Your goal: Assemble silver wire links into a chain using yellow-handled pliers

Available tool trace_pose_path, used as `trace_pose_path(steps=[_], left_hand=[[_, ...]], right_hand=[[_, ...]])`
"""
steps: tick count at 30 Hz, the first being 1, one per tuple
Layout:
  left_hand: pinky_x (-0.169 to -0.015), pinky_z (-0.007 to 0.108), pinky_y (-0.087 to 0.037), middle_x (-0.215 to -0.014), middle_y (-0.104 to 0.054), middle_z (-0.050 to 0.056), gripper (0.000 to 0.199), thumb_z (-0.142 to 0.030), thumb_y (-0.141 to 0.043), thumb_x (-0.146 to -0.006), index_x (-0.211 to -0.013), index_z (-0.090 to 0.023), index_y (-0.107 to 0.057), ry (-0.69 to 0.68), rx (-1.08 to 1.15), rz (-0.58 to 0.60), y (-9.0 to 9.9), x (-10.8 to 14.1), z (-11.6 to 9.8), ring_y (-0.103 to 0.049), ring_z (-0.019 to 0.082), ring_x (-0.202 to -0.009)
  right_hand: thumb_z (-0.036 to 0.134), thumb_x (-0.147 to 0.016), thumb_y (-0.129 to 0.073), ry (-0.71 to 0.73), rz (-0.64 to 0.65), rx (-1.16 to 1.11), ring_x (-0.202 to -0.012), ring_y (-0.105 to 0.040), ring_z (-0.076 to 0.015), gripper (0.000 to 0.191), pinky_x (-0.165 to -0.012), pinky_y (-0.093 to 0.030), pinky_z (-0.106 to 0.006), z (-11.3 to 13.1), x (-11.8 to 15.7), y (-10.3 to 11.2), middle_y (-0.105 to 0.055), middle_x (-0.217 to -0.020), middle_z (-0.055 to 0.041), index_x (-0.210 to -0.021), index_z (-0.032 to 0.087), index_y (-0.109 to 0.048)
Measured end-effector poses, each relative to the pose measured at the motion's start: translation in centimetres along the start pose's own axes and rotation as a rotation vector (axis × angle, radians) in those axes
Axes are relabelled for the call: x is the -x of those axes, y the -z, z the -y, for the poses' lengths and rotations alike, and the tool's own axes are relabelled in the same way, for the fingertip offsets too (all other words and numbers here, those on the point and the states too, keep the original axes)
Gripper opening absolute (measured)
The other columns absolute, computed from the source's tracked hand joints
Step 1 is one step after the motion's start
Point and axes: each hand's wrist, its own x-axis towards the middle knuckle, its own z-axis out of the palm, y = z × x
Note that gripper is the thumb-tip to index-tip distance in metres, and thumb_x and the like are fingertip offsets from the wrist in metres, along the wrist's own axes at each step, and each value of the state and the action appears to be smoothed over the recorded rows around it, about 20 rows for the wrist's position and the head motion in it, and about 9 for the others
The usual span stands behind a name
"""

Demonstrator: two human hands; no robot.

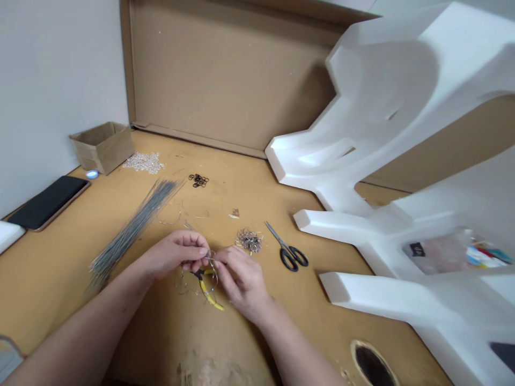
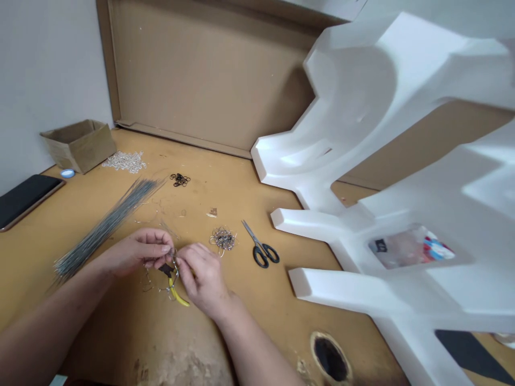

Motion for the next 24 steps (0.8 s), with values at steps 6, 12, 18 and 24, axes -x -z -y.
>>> trace_pose_path(steps=[6,12,18,24], left_hand=[[-0.041,0.019,-0.023,-0.053,-0.055,-0.001,0.02,-0.03,-0.065,-0.059,-0.059,-0.013,-0.054,0.04,0.007,-0.009,-0.1,0.1,-0.1,-0.042,0.005,-0.042],[-0.041,0.018,-0.023,-0.055,-0.057,-0.001,0.019,-0.029,-0.065,-0.058,-0.059,-0.013,-0.054,0.068,0.031,-0.017,0.0,-0.1,0.3,-0.043,0.005,-0.042],[-0.041,0.018,-0.024,-0.054,-0.055,-0.001,0.022,-0.032,-0.064,-0.06,-0.059,-0.013,-0.054,0.008,0.009,-0.083,0.1,-0.2,0.3,-0.042,0.005,-0.042],[-0.043,0.018,-0.028,-0.05,-0.052,-0.003,0.022,-0.034,-0.064,-0.061,-0.06,-0.014,-0.053,-0.028,-0.067,-0.185,0.0,-0.3,0.5,-0.043,0.006,-0.044]], right_hand=[[0.014,-0.084,-0.039,0.084,0.001,0.063,-0.062,-0.052,-0.0144,0.017,-0.061,-0.043,-0.028,0.1,0.0,0.1,-0.06,-0.069,-0.0052,-0.078,0.018,-0.054],[0.019,-0.085,-0.04,-0.048,-0.016,-0.084,-0.06,-0.053,-0.0136,0.017,-0.059,-0.043,-0.027,0.2,0.0,0.2,-0.058,-0.064,-0.0025,-0.073,0.02,-0.052],[0.021,-0.081,-0.043,-0.211,0.0,-0.039,-0.05,-0.044,-0.0107,0.017,-0.05,-0.037,-0.023,-0.1,-0.4,0.8,-0.048,-0.053,0.002,-0.065,0.019,-0.05],[0.022,-0.074,-0.046,-0.448,-0.084,-0.144,-0.045,-0.035,-0.008,0.018,-0.042,-0.03,-0.019,0.6,-0.6,1.6,-0.04,-0.048,0.0047,-0.057,0.019,-0.044]])
